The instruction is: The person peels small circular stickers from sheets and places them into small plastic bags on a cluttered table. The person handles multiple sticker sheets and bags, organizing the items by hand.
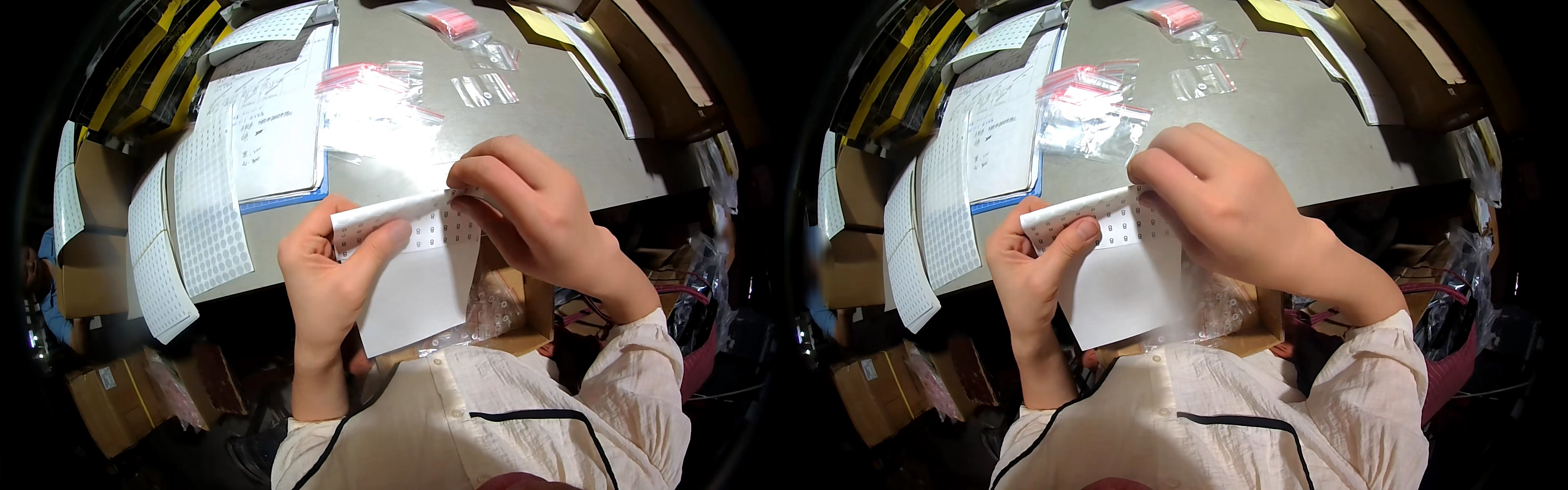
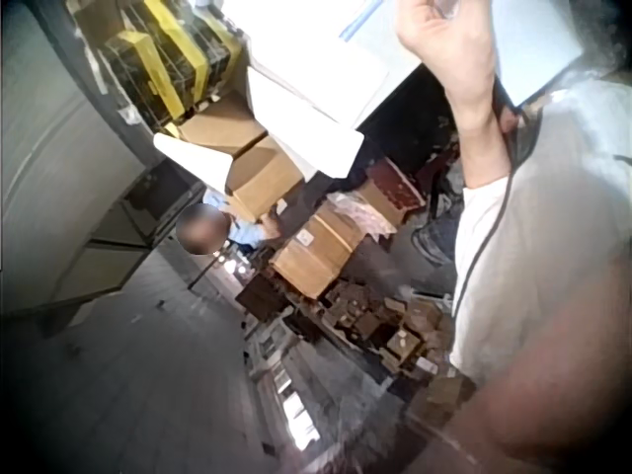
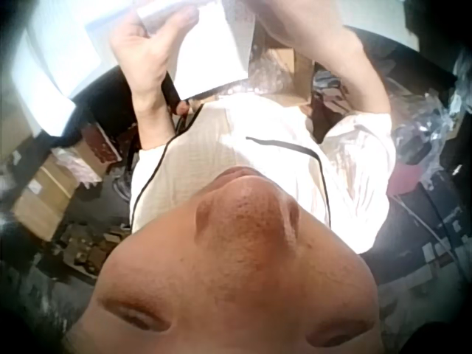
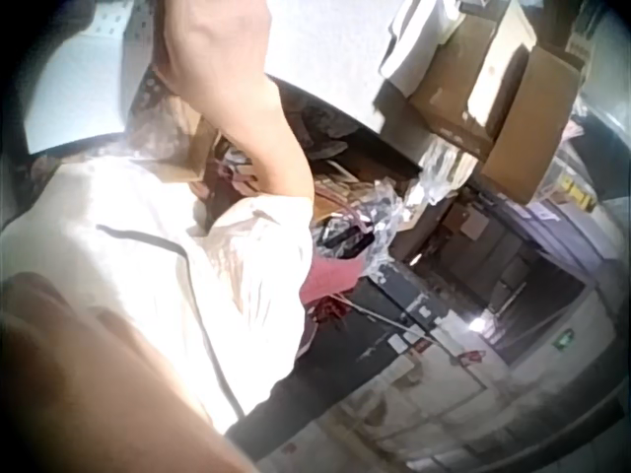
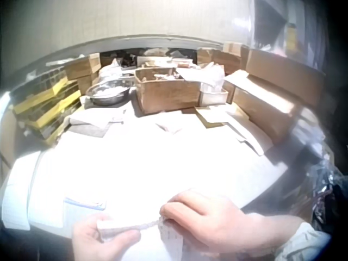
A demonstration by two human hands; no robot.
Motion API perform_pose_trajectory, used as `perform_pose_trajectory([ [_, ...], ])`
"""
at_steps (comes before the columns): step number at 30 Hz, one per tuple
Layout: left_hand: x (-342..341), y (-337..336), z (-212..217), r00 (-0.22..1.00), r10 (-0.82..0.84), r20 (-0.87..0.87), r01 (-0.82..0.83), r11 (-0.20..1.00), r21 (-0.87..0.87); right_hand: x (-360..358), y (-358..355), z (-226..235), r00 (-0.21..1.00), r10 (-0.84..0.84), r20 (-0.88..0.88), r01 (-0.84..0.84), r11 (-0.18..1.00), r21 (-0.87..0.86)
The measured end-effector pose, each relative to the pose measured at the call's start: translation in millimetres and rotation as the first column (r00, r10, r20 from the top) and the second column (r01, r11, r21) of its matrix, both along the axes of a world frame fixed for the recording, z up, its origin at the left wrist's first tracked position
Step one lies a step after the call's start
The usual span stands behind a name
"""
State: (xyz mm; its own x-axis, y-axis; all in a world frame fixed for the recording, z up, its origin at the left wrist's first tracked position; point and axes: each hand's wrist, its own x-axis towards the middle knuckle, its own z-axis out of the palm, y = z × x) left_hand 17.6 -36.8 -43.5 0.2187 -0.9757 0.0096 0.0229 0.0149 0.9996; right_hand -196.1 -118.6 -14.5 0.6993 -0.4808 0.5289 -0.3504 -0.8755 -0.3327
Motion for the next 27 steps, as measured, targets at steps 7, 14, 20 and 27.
perform_pose_trajectory([
  [7, -4.4, -1.3, -0.9, 0.999, 0.033, 0.004, -0.033, 0.999, -0.009, 4.1, 1.7, -10.8, 0.998, -0.058, -0.015, 0.053, 0.978, -0.2],
  [14, -2.8, -1.8, -0.5, 0.999, 0.04, -0.019, -0.041, 0.999, -0.019, 11.9, -3.6, -26.5, 0.999, -0.029, 0.043, 0.045, 0.91, -0.412],
  [20, -1.7, -2.9, -1.7, 0.999, 0.038, -0.005, -0.038, 0.999, -0.002, -5.7, -0.2, -21.3, 0.996, 0.088, -0.03, -0.092, 0.971, -0.219],
  [27, -2.7, -2.8, -1.7, 0.999, 0.045, -0.027, -0.046, 0.998, -0.032, -28.0, -83.0, 7.6, 0.952, -0.24, 0.189, 0.02, 0.665, 0.746],
])
